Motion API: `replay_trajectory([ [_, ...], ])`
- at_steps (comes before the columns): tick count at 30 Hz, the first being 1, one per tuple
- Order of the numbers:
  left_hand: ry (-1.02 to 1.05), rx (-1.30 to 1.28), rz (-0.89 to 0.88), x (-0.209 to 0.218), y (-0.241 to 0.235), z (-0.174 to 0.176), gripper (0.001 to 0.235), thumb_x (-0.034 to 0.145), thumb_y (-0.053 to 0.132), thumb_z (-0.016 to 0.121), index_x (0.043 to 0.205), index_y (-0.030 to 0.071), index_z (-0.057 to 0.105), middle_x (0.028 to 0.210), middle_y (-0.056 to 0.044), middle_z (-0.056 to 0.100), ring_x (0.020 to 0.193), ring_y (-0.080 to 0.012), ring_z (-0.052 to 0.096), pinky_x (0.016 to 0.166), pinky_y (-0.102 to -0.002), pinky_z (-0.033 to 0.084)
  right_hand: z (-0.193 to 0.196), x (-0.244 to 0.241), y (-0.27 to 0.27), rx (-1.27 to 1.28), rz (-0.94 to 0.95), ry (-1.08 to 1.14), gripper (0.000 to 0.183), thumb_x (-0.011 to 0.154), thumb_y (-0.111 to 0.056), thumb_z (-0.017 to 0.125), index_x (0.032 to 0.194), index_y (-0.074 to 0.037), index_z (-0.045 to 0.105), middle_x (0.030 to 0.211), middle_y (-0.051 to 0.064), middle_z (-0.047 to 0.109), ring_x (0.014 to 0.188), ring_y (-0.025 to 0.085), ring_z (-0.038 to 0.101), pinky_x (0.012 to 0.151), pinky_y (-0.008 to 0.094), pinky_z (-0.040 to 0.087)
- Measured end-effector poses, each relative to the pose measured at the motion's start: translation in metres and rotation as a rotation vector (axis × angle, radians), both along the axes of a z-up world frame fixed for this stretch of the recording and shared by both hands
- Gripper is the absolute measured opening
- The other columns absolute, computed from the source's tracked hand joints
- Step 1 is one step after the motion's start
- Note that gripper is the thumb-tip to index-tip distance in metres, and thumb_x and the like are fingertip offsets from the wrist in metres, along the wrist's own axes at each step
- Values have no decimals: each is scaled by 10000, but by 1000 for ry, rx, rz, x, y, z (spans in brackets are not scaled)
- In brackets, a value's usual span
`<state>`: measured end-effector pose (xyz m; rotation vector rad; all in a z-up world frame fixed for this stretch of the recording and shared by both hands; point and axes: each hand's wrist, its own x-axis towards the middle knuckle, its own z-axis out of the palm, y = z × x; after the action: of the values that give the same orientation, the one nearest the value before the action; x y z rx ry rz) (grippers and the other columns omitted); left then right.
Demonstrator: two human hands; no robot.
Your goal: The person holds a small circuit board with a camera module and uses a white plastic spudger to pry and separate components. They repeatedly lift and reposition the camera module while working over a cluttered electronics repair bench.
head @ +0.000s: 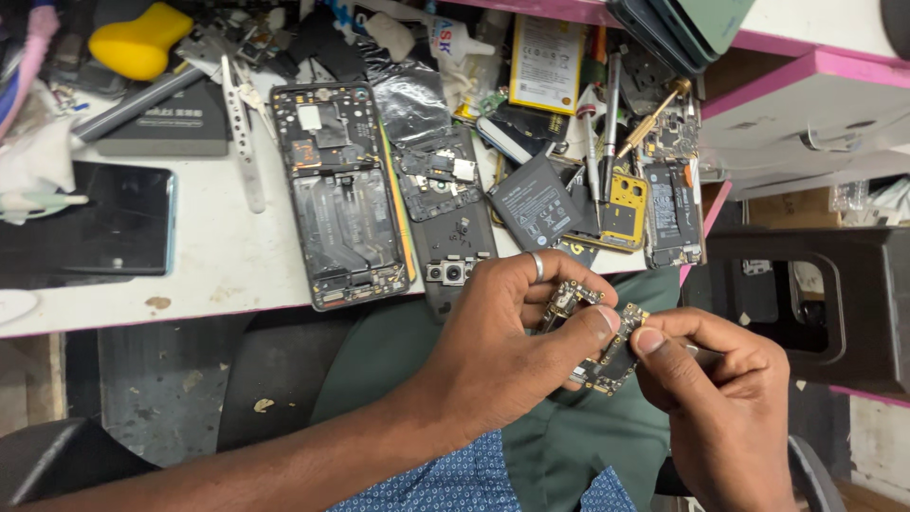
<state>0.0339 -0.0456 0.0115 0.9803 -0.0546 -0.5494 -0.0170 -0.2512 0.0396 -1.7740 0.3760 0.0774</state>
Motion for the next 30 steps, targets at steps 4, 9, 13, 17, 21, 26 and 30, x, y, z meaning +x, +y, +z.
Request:
replay_trajectory([
  [4, -19, 16, -7, 1, -5, 0, 241, 902, 180, 693, 1030, -24, 713, 836, -73, 724, 713, -75, 678, 514, -247, 607, 0, -3, -3, -42, -8, -5, 140, 935, -24, 681, 923, 113, 708, 598, -21, 484, 534, 43, 341, 483, 248, 225],
  [9, -2, 1, 12, 2, -7, -1, 235, 893, 161, 693, 1021, -35, 708, 838, -61, 720, 693, -60, 672, 507, -235, 611, 0, -4, -5, -129, 18, 22, 136, 920, -29, 680, 903, 102, 710, 591, -21, 487, 532, 37, 346, 474, 245, 229],
  [13, -86, -3, 36, 1, -3, 1, 262, 912, 123, 690, 1135, -15, 688, 833, -78, 712, 690, -60, 647, 509, -226, 571, -1, -1, -7, -71, 23, 58, 157, 931, -39, 687, 895, 112, 709, 590, -19, 480, 534, 40, 333, 475, 249, 221],
  [17, -70, 17, 36, 1, 1, 4, 209, 904, 113, 674, 1054, -26, 711, 833, -65, 717, 682, -51, 664, 508, -216, 587, -2, 3, -9, -42, 47, 82, 172, 934, -57, 687, 893, 109, 705, 592, -21, 486, 535, 43, 339, 475, 255, 225],
  [21, -70, 36, 55, -1, 8, 5, 192, 908, 118, 671, 1029, -24, 712, 830, -65, 726, 679, -55, 682, 513, -220, 605, -2, 7, -6, -70, 81, 96, 171, 928, -62, 693, 891, 104, 706, 587, -21, 483, 531, 46, 336, 474, 258, 221],
  [26, -60, 40, 113, -7, 17, 3, 186, 907, 125, 675, 1023, -16, 708, 835, -52, 715, 686, -53, 674, 505, -222, 593, -3, 14, 0, -65, 141, 98, 172, 930, -66, 692, 897, 102, 711, 596, -21, 486, 537, 47, 344, 478, 258, 232],
  [30, -145, 84, 198, -12, 24, -1, 169, 916, 122, 684, 1018, -12, 704, 834, -47, 719, 715, -46, 656, 578, -212, 548, -5, 20, 6, -55, 201, 93, 161, 928, -64, 687, 918, 95, 714, 599, -22, 491, 539, 51, 355, 482, 258, 242],
])
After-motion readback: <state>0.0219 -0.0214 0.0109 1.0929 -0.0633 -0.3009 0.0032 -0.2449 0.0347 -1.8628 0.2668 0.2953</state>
